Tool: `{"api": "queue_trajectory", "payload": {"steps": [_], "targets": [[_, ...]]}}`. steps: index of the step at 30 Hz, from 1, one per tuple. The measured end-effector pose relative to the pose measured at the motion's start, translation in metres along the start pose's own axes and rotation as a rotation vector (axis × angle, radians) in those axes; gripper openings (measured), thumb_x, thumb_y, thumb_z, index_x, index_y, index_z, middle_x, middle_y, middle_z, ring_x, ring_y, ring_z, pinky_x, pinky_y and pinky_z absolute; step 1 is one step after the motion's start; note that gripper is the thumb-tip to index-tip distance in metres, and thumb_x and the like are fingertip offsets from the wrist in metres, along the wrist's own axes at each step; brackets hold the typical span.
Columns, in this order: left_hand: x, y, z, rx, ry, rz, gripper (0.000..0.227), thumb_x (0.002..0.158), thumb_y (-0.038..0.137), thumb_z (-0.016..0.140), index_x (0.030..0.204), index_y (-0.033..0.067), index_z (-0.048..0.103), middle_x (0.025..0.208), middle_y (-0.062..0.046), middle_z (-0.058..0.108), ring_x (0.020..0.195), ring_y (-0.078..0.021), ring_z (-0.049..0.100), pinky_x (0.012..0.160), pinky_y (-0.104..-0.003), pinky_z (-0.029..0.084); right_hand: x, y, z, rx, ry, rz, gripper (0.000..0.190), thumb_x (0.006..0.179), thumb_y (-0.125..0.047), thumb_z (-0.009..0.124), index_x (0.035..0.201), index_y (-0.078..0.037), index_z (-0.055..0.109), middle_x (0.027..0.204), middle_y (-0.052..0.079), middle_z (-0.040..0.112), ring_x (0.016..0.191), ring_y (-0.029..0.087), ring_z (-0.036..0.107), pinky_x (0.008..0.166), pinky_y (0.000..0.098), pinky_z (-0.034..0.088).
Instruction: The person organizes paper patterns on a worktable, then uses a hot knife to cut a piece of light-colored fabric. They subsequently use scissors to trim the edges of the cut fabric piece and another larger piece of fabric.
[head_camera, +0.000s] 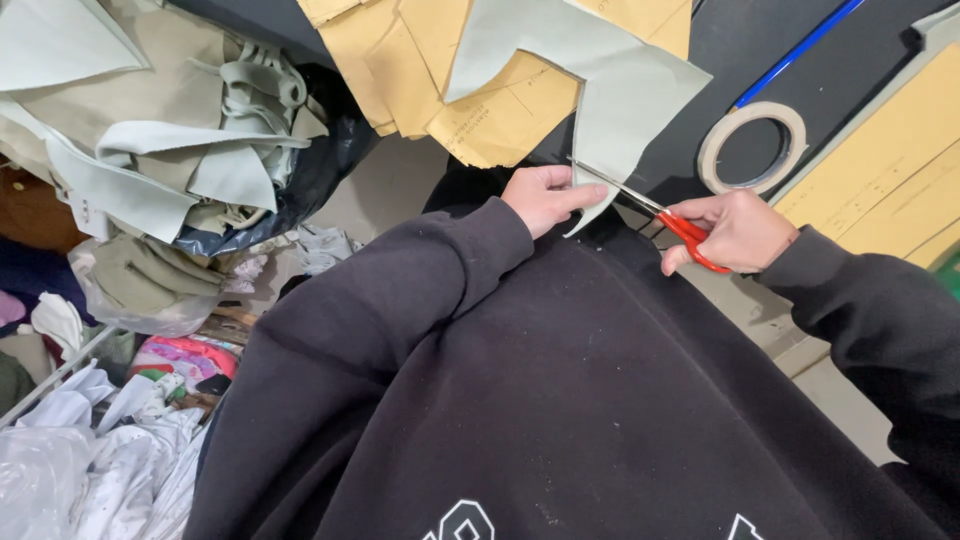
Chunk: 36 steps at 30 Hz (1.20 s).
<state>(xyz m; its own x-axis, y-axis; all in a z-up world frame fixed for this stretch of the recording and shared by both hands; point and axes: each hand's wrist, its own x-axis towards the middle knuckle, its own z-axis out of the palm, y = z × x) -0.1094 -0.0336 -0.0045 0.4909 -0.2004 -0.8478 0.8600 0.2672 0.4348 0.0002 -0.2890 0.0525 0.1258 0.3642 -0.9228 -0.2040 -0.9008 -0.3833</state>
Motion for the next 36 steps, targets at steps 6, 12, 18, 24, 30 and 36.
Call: {"api": "queue_trajectory", "payload": {"steps": [6, 12, 18, 24, 30, 36], "targets": [[-0.008, 0.002, -0.005, 0.026, -0.006, -0.006, 0.039, 0.084, 0.033, 0.081, 0.108, 0.0022, 0.079, 0.088, 0.000, 0.075, 0.070, -0.0050, 0.060, 0.063, -0.022, 0.050, 0.012, -0.007, 0.005, -0.076, -0.018, -0.072, 0.072, 0.064, -0.035, 0.096, 0.127, -0.009, 0.071, 0.079, 0.006, 0.074, 0.069, 0.013, 0.062, 0.065, 0.0310, 0.051], [-0.011, -0.003, -0.006, 0.018, -0.035, 0.033, 0.038, 0.084, 0.030, 0.082, 0.108, 0.0014, 0.079, 0.086, -0.002, 0.075, 0.067, -0.0050, 0.059, 0.061, -0.023, 0.049, 0.024, -0.005, 0.016, 0.121, -0.053, -0.214, 0.068, 0.065, -0.023, 0.092, 0.127, -0.006, 0.069, 0.106, 0.006, 0.078, 0.095, 0.014, 0.071, 0.086, 0.0309, 0.055], [-0.013, -0.011, -0.011, -0.005, -0.045, 0.023, 0.037, 0.083, 0.028, 0.083, 0.107, 0.0008, 0.080, 0.085, -0.001, 0.075, 0.066, -0.0051, 0.058, 0.060, -0.023, 0.048, 0.017, -0.005, 0.030, 0.190, -0.043, -0.152, 0.061, 0.067, -0.023, 0.093, 0.122, -0.005, 0.075, 0.091, 0.004, 0.076, 0.080, 0.008, 0.063, 0.073, 0.0280, 0.052], [-0.017, -0.020, -0.023, 0.012, -0.077, 0.009, 0.033, 0.083, 0.030, 0.084, 0.100, 0.0025, 0.078, 0.084, 0.001, 0.073, 0.067, -0.0042, 0.059, 0.060, -0.023, 0.049, 0.018, -0.001, 0.042, 0.227, -0.043, -0.212, 0.058, 0.069, -0.025, 0.092, 0.120, -0.004, 0.076, 0.077, -0.002, 0.069, 0.070, 0.004, 0.054, 0.062, 0.0256, 0.048], [-0.087, 0.004, -0.092, 0.271, 0.240, 0.264, 0.030, 0.088, 0.028, 0.084, 0.085, 0.0015, 0.070, 0.073, 0.000, 0.061, 0.067, -0.0062, 0.052, 0.059, -0.026, 0.047, -0.003, -0.004, 0.044, 0.255, -0.106, -0.180, 0.056, 0.070, -0.011, 0.088, 0.123, -0.005, 0.073, 0.082, -0.001, 0.067, 0.074, 0.007, 0.056, 0.065, 0.0261, 0.050], [-0.142, -0.064, -0.365, -0.008, 0.973, 0.637, 0.035, 0.097, 0.013, 0.086, 0.111, -0.0019, 0.058, 0.094, -0.007, 0.062, 0.084, -0.0133, 0.058, 0.073, -0.029, 0.050, 0.005, 0.030, 0.063, 0.479, -0.060, -0.244, 0.060, 0.072, -0.001, 0.080, 0.131, 0.002, 0.067, 0.094, -0.004, 0.062, 0.078, 0.006, 0.055, 0.070, 0.0223, 0.046]]}}
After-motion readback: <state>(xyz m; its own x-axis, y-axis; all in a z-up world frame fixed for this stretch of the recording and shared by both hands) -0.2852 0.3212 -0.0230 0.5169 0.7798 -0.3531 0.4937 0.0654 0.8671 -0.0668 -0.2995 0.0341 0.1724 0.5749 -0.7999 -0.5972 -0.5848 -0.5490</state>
